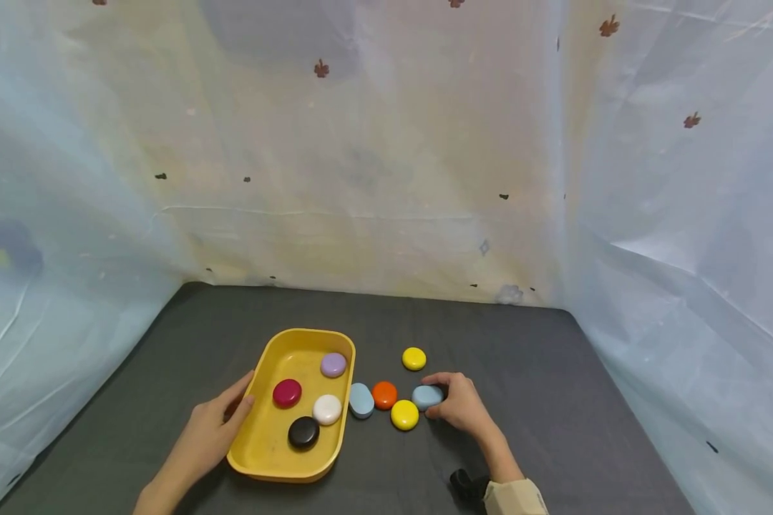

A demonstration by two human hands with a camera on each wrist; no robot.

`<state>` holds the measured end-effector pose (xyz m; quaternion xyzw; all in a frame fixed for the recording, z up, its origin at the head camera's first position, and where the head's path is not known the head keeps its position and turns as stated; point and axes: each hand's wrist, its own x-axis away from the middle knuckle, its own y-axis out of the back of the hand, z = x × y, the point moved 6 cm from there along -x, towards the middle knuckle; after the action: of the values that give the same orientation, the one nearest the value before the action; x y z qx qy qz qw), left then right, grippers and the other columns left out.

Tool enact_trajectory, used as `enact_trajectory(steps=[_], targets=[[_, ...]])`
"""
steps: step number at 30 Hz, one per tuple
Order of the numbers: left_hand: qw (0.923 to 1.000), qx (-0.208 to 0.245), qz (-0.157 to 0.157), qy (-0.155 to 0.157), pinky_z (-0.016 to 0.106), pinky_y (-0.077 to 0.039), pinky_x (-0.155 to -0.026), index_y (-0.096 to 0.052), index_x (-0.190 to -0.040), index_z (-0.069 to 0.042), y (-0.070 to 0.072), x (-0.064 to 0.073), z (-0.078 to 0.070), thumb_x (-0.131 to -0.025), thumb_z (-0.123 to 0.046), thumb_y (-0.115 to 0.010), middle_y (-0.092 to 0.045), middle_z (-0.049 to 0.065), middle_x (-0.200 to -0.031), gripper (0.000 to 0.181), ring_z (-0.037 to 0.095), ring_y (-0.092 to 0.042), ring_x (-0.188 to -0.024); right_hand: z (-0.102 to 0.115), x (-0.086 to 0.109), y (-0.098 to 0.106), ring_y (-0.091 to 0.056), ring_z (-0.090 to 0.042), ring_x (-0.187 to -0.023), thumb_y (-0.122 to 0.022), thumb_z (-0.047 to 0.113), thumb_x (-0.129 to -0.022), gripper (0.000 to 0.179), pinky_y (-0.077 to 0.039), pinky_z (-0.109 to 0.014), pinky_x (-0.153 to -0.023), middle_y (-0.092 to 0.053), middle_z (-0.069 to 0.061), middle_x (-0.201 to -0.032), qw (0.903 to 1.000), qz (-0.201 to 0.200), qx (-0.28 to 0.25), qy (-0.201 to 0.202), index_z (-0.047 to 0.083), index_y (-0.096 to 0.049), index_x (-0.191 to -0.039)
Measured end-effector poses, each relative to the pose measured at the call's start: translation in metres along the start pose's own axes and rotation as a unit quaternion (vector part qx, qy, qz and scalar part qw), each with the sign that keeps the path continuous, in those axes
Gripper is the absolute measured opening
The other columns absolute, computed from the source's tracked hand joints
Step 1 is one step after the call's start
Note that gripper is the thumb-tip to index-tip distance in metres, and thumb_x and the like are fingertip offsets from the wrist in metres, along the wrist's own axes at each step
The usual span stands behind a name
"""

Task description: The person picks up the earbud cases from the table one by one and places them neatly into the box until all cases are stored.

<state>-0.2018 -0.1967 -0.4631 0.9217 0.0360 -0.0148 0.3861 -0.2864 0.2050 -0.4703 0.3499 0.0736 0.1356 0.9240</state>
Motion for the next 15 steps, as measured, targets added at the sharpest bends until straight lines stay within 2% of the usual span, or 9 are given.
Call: enact_trajectory(steps=[4, 8, 15], targets=[[1.0000, -0.001, -0.001, 0.000, 0.050, -0.048, -0.094, -0.039, -0.152, -0.013, -0.0001, 0.0002, 0.0009, -0.103, -0.031, -0.054, -0.061, 0.011, -0.129, 0.054, 0.023, -0.060, -0.106, -0.0009, -0.0004, -0.0007, -0.062, -0.022, -0.089, -0.087, -0.003, -0.067, 0.047, -0.052, -0.036, -0.075, -0.067, -0.006, -0.109, 1.0000, -0.005, 0.001, -0.005, 0.006, -0.073, -0.111], [1.0000, 0.003, 0.000, -0.001, 0.050, -0.048, -0.095, -0.039, -0.153, -0.013, -0.0008, 0.0006, 0.0022, -0.103, -0.031, -0.053, -0.060, 0.012, -0.131, 0.054, 0.024, -0.060, -0.110, -0.0017, 0.0003, -0.0011, -0.062, -0.020, -0.088, -0.088, -0.002, -0.066, 0.046, -0.052, -0.037, -0.074, -0.068, -0.005, -0.107, 0.9998, -0.012, -0.001, -0.015, 0.007, -0.074, -0.109], [1.0000, 0.006, 0.001, 0.000, 0.049, -0.048, -0.093, -0.039, -0.153, -0.013, -0.0008, 0.0006, 0.0029, -0.104, -0.031, -0.053, -0.059, 0.012, -0.132, 0.054, 0.023, -0.060, -0.110, -0.0026, 0.0030, 0.0010, -0.064, -0.020, -0.085, -0.090, -0.001, -0.065, 0.045, -0.053, -0.038, -0.072, -0.068, -0.005, -0.104, 0.9982, -0.043, -0.007, -0.041, 0.009, -0.074, -0.106]])
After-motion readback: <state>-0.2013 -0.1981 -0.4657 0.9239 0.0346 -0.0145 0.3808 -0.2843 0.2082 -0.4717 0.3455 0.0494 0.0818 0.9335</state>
